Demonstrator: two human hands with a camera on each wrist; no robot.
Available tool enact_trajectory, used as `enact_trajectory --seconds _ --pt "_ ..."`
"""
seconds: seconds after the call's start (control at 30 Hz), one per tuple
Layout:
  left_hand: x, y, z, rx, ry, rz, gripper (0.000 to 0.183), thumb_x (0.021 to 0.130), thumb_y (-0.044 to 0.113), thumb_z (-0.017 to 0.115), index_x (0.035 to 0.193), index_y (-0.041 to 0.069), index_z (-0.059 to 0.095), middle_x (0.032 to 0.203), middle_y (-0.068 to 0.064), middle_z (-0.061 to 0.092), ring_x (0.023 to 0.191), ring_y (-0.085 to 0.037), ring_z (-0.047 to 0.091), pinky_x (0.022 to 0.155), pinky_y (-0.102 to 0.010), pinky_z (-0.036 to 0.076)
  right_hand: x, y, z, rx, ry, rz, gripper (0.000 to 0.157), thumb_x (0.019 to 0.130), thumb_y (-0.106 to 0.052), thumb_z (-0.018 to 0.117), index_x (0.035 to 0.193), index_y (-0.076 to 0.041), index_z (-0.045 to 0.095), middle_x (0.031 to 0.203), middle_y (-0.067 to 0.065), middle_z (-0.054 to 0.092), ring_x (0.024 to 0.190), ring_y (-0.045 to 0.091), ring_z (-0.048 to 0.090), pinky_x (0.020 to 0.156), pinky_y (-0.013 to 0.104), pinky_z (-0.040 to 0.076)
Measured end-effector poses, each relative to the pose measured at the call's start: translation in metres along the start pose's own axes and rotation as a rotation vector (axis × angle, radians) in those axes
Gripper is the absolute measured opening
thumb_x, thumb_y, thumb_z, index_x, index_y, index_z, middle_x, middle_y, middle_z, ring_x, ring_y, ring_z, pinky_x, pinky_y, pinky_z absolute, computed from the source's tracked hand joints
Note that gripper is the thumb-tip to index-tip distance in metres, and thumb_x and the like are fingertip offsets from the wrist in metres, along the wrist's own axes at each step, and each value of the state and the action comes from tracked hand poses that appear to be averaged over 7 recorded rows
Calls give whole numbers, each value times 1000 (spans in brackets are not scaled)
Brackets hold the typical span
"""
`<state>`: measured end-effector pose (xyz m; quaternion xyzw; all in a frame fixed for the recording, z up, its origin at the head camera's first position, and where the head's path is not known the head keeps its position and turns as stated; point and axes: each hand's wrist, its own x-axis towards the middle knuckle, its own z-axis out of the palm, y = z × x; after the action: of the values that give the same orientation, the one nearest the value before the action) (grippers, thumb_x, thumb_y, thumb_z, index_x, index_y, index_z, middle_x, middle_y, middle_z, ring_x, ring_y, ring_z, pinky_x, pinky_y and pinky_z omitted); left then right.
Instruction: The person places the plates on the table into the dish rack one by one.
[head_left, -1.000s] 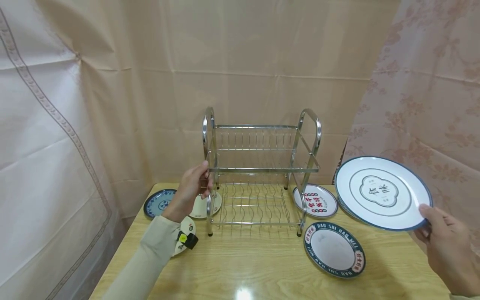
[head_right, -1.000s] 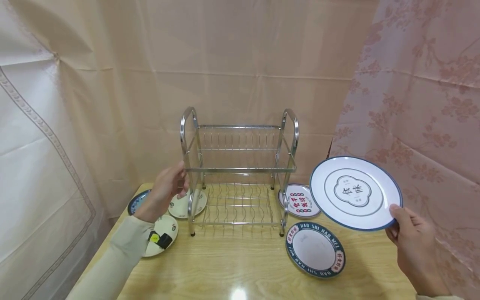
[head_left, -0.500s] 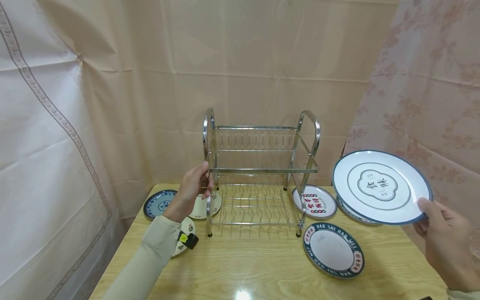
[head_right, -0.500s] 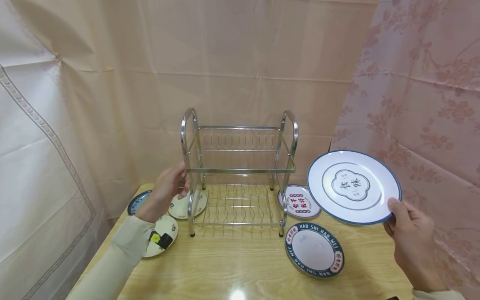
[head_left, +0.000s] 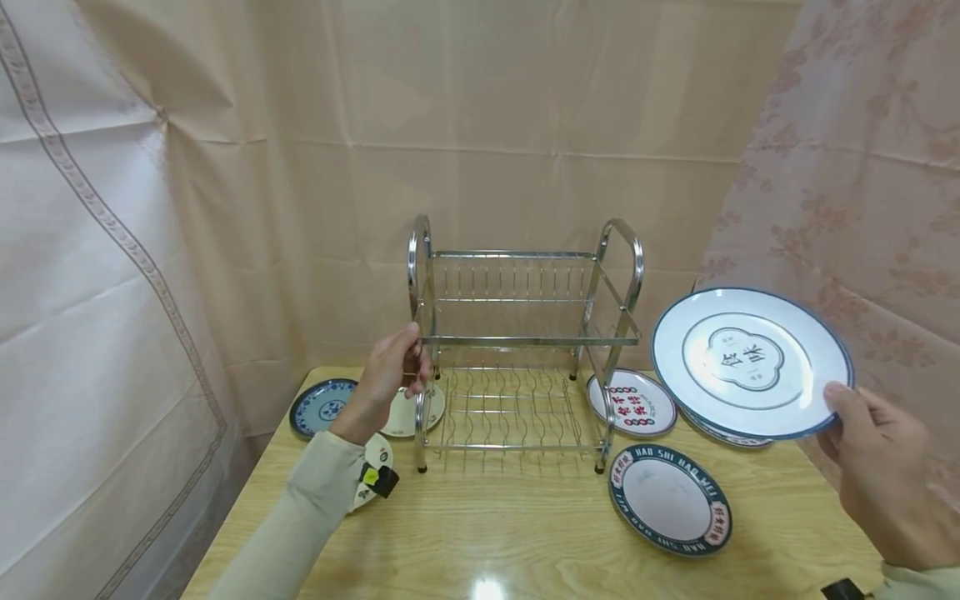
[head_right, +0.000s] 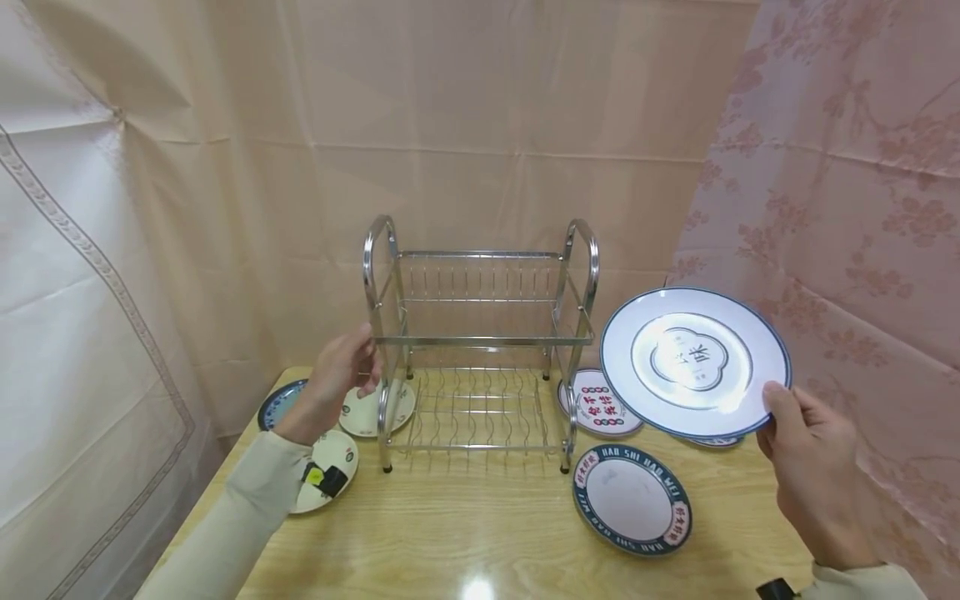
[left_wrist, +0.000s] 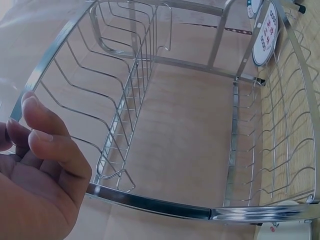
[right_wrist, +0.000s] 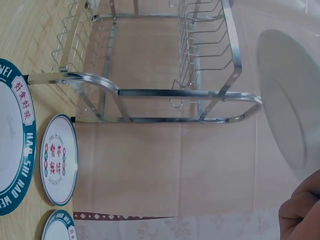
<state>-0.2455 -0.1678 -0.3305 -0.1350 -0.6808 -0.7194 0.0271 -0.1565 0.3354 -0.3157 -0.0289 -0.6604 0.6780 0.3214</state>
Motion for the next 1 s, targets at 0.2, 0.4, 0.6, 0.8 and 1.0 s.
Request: enact_trajectory --seconds 0.2,0.4,0.6,0.8,1.0 --pt "-1 0 0 24 4 13 48 111 45 39 84 7 48 70 -13 56 50 -14 48 45 -22 38 1 -5 9 -102 46 14 33 106 -11 54 77 -8 68 54 3 35 48 15 28 47 32 19" --pt "-2 0 0 42 1 18 50 110 48 38 84 6 47 69 -11 56 50 -15 48 46 -23 38 2 -8 16 -119 46 8 33 106 -13 56 75 -3 64 55 2 38 48 13 31 45 26 25" --pt "0 -1 0 47 -2 27 51 111 47 37 83 6 46 68 -10 55 50 -16 48 46 -25 37 4 -13 21 -283 44 -44 39 107 -15 52 73 1 58 54 3 38 48 15 31 44 27 25" --pt "-1 -1 0 39 -1 41 51 111 46 37 82 5 46 69 -12 54 47 -14 45 45 -23 35 5 -17 26 -410 36 -86 37 107 -17 50 76 0 59 55 5 40 49 16 35 44 26 29" --pt "-2 0 2 46 -2 39 51 111 46 36 82 6 45 68 -9 54 48 -14 45 45 -24 35 4 -22 32 -409 25 -143 46 107 -20 52 70 8 51 52 5 41 47 16 34 43 26 29"
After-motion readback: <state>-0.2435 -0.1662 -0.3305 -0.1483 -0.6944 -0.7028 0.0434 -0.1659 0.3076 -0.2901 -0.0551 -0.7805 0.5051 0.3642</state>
